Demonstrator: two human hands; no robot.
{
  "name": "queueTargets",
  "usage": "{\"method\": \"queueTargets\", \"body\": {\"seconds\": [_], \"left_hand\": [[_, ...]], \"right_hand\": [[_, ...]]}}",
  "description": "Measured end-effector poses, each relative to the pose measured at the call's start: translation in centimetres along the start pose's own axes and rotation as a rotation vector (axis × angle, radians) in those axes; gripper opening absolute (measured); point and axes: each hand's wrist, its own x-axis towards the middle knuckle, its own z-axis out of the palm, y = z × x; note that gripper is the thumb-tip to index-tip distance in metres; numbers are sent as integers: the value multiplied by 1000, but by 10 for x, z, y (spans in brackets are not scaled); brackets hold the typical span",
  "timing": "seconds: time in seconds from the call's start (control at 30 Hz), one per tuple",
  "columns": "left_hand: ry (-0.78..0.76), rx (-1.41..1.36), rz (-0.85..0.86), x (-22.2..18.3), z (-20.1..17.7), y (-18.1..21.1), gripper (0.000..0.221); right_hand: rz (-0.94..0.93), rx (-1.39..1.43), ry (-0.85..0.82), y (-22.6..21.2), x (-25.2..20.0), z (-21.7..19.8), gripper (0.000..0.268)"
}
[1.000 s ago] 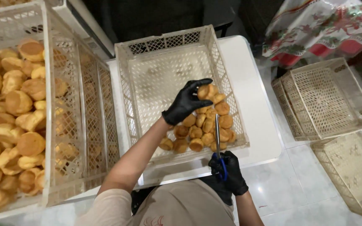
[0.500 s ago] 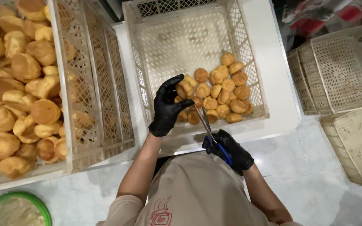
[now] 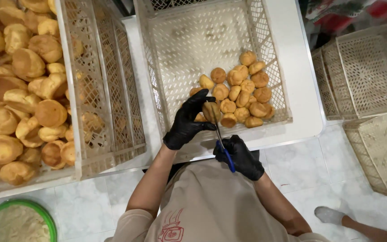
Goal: Cutting small pastries with scissors and moving them from one basket to another
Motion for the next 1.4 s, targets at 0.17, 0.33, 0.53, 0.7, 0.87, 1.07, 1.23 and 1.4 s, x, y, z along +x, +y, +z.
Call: {"method": "queueTargets", "body": {"seconds": [0.17, 0.33, 0.53, 0.7, 0.87, 1.07, 1.23, 1.4], "left_hand": [[-32, 176, 77, -6, 3, 12, 102], [5, 244, 56, 5, -14, 32, 71], [237, -415, 149, 35, -56, 95, 82], [-80, -44, 125, 77, -50, 56, 113], [-405, 1339, -362, 102, -58, -68, 75], [-391, 1384, -333, 107, -64, -108, 55], [-344, 1299, -279, 85, -57, -67, 38], [-191, 874, -368, 62, -24, 8, 40]], "right_hand": [[499, 918, 288, 30, 1, 10, 24], [387, 757, 298, 5, 10, 6, 24], [105, 135, 257, -10, -8, -21, 15], [155, 130, 267, -34, -9, -26, 25], [519, 276, 412, -27, -8, -30, 16], [557, 419, 441, 1, -7, -32, 13], [641, 602, 435, 18, -13, -24, 16], [682, 931, 429, 68, -1, 0, 24]]}}
